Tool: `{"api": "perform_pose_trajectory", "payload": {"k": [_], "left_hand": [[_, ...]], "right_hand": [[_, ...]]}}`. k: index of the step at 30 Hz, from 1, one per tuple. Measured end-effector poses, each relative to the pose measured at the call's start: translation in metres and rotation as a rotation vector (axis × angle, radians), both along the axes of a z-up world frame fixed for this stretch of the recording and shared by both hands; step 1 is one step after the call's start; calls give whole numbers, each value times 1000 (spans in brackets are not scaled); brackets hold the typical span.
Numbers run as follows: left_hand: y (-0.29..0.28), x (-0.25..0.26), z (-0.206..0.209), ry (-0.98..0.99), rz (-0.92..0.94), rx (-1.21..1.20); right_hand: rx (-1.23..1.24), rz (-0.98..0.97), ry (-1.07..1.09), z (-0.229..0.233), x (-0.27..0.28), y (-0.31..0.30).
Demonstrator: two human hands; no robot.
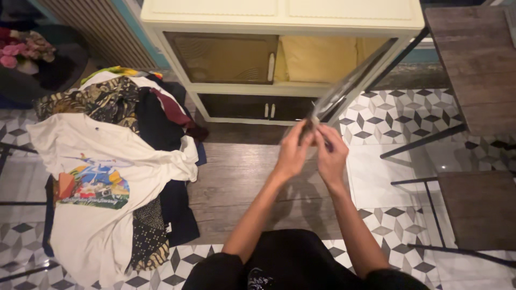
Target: The person folds two white shirts by hand on a surface and places one of them into a cabinet drawer.
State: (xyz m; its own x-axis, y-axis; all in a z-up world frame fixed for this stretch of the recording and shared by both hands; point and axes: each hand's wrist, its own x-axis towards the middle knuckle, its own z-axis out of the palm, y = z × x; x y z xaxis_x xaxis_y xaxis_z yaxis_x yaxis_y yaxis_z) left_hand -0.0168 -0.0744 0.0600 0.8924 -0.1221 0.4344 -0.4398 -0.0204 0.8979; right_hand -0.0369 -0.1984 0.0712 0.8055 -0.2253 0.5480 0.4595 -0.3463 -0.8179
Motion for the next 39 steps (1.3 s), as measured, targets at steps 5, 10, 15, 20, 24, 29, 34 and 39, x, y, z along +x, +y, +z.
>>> {"api": "perform_pose_trajectory", "payload": {"k": [5, 10, 15, 20, 24, 29, 34, 39], "left_hand": [[21, 59, -8, 50, 185, -180], [24, 94, -2, -80, 439, -151], [19, 101, 5, -200, 590, 3], [25, 95, 13, -122, 482, -136], [40, 86, 2, -120, 464, -7], [80, 67, -56, 26, 641, 73], [153, 18, -128, 331, 765, 142], [252, -43, -163, 361, 1112, 303]], "right_hand": [[75, 80, 19, 19, 57, 42], [1, 14, -52, 21, 103, 63], [-63, 6, -103, 14, 143, 64], [-52, -24, -141, 9, 169, 65], [-102, -20, -159, 9, 170, 63], [-258, -56, -204, -6, 166, 62], [-288, 31, -38, -33, 142, 76], [-579, 94, -194, -55, 112, 96]]}}
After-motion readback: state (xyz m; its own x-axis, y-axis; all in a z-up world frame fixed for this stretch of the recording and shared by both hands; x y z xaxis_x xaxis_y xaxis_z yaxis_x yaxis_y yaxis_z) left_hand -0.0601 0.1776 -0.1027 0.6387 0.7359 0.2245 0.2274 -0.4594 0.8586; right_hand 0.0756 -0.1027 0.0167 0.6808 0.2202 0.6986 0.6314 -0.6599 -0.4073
